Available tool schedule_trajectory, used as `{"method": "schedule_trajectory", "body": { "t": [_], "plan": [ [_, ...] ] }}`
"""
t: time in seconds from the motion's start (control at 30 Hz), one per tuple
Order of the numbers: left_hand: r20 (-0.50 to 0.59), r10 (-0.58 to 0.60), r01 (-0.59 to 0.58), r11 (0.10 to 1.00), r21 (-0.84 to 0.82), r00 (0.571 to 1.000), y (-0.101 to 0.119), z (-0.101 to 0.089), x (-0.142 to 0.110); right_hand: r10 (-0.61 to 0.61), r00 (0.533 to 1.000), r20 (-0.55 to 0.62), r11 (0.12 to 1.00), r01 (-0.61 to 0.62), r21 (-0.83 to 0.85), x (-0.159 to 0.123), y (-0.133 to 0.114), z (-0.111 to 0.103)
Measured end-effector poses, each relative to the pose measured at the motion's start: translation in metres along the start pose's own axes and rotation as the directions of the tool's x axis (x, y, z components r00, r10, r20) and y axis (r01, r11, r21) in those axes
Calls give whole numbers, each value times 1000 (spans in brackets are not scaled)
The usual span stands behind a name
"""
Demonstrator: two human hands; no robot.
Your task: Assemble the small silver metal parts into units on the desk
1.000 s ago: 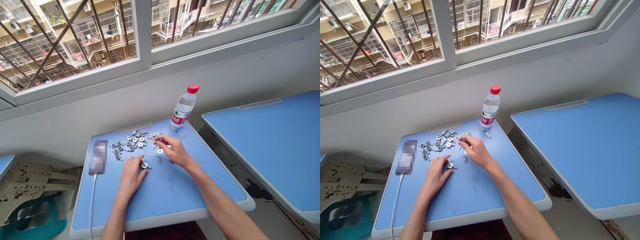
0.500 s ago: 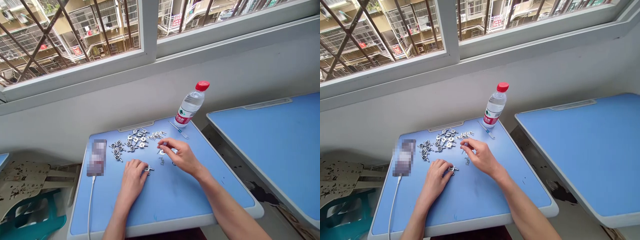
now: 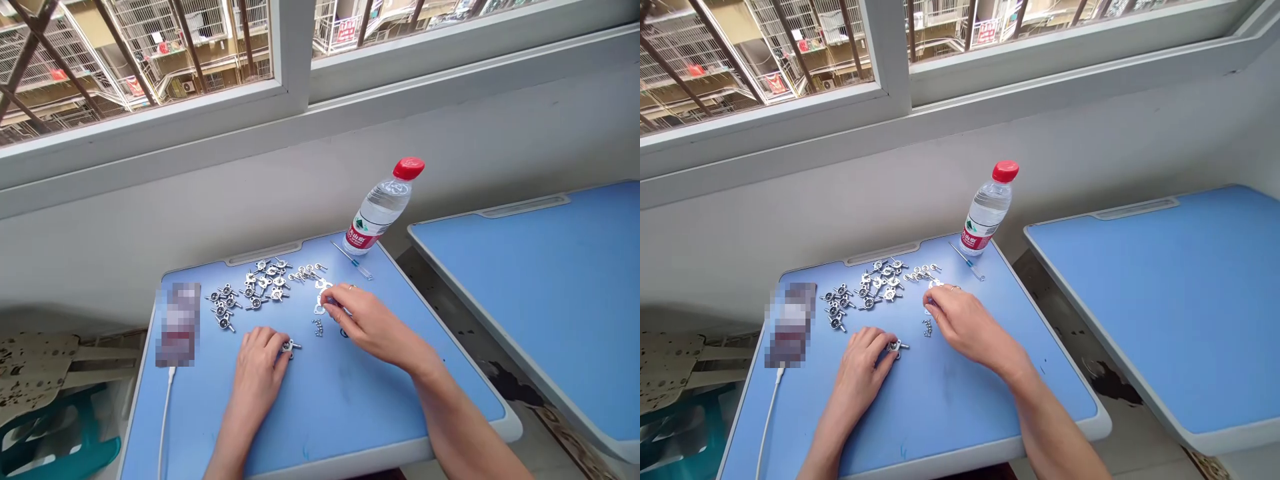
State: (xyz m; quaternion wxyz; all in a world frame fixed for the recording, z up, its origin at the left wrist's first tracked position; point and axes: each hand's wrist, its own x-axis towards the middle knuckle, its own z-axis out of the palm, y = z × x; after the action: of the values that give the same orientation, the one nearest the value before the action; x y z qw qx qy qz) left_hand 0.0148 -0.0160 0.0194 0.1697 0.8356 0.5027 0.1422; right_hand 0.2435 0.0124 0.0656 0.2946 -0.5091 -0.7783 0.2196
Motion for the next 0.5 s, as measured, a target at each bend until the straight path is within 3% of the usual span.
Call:
{"method": "schedule_trajectory", "body": {
  "t": [0.3,0.5],
  "plan": [
    [-29,14,-14,1000,5,999,-5,-1,-1,332,933,141,923,-290,-254,4,25,-5],
    [-16,10,-10,1000,7,1000,-5,0,-1,361,911,199,909,-295,-296,7,28,2]
  ]
}}
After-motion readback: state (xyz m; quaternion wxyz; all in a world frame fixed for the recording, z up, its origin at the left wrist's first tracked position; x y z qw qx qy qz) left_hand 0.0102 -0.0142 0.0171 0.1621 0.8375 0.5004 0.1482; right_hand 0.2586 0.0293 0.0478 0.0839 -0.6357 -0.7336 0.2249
